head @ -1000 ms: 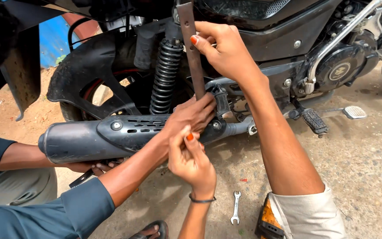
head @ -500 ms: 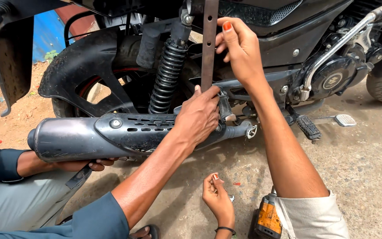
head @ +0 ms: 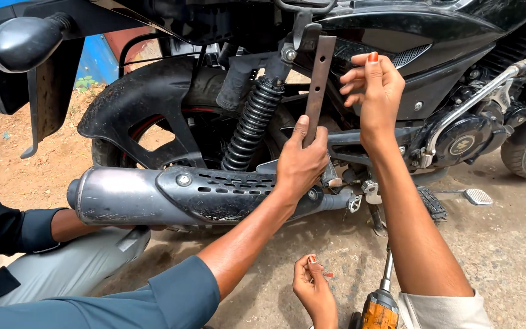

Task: The person sits on the ground beside a motorcycle and uses a cordless impact wrench to loosen the silencer mounting bolts. They then fit a metal strap bracket around the exhaust and near the rear shock, threading bolts by hand while a second person steadies the silencer, and resume using the impact wrench on the fasteners.

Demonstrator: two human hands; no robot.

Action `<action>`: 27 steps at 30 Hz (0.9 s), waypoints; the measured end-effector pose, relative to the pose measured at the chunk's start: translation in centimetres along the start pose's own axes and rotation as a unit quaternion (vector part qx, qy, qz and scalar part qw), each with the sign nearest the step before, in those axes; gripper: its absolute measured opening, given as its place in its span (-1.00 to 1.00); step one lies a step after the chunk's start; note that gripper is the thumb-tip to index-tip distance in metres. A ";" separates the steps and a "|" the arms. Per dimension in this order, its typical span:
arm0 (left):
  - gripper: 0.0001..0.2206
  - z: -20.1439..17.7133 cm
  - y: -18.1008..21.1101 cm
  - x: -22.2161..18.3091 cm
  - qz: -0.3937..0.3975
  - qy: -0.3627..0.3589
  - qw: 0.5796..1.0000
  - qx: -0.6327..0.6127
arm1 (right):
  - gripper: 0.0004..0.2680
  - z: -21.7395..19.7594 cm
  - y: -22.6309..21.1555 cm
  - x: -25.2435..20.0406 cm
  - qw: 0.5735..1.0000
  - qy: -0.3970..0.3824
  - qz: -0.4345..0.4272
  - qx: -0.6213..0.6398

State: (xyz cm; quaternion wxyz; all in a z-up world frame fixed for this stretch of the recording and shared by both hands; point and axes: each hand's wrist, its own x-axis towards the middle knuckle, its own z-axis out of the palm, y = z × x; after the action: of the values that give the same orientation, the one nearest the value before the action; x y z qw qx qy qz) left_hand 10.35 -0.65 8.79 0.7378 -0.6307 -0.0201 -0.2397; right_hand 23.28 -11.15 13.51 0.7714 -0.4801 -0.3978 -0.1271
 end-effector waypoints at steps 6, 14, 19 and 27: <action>-0.59 0.6 -1.1 -0.4 0.007 -0.002 0.996 -0.089 | -0.74 1.2 -0.8 -0.1 0.999 -0.041 0.002 -0.022; -0.60 1.7 0.6 -0.7 0.008 -0.003 0.767 0.642 | -0.80 3.4 -2.1 -0.5 0.998 -0.068 -0.006 -0.012; -0.61 1.7 2.1 -1.7 0.024 0.012 0.762 0.647 | -0.82 3.1 -1.9 -0.3 0.996 -0.056 -0.018 -0.065; -0.64 1.8 11.5 -4.8 0.027 0.048 0.839 0.542 | -0.90 1.1 0.1 0.2 0.993 0.107 -0.010 -0.050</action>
State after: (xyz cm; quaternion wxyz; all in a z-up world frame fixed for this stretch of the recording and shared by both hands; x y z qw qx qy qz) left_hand 11.00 3.65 -3.03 0.9678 -0.1187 -0.0944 -0.2007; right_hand 22.92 -10.14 13.87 0.7833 -0.4976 -0.3109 -0.2054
